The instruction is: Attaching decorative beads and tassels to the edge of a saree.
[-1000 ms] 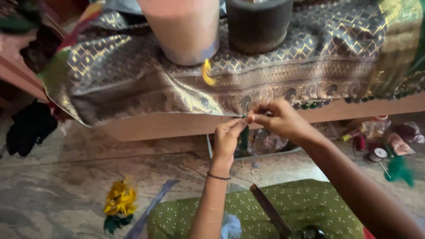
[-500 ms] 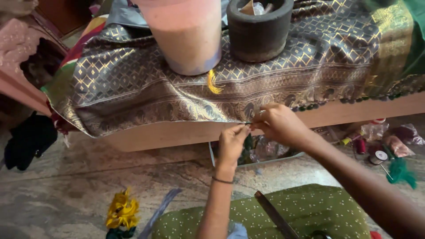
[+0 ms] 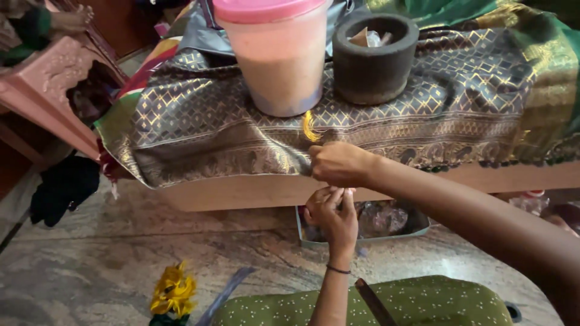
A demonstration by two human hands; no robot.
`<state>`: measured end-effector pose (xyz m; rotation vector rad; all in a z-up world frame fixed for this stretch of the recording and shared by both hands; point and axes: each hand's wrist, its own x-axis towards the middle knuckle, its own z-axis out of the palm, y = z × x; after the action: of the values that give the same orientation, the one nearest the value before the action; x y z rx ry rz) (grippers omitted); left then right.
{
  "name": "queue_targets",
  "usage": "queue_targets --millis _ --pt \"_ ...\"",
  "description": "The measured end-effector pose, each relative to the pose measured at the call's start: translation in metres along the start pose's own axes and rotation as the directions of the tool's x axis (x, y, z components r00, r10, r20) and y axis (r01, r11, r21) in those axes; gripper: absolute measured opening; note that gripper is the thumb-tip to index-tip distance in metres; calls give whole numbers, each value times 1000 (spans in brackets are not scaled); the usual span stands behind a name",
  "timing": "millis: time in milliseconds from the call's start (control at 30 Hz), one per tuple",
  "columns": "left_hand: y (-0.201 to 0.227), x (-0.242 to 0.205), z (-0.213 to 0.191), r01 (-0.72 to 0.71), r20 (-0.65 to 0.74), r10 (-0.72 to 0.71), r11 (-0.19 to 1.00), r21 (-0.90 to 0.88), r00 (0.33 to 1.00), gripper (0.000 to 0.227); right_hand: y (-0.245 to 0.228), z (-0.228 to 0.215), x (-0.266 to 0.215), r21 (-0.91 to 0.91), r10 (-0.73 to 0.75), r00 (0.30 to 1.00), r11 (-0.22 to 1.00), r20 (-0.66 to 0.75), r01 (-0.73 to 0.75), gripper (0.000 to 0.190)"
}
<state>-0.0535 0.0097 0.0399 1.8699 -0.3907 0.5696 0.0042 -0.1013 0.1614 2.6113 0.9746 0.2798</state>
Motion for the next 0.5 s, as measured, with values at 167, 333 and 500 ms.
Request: queue_targets --millis 167,333,500 --pt "39 8 -20 -186 -109 201 973 135 973 17 1 -2 -15 145 81 995 986 54 -88 8" --pt "33 13 -13 131 41 -127 982 -138 991 16 -35 -16 -72 403 329 823 905 -464 -135 20" --pt "3 1 12 405 263 -311 757 -512 913 16 -60 29 -100 617 673 674 678 -304 -399 26"
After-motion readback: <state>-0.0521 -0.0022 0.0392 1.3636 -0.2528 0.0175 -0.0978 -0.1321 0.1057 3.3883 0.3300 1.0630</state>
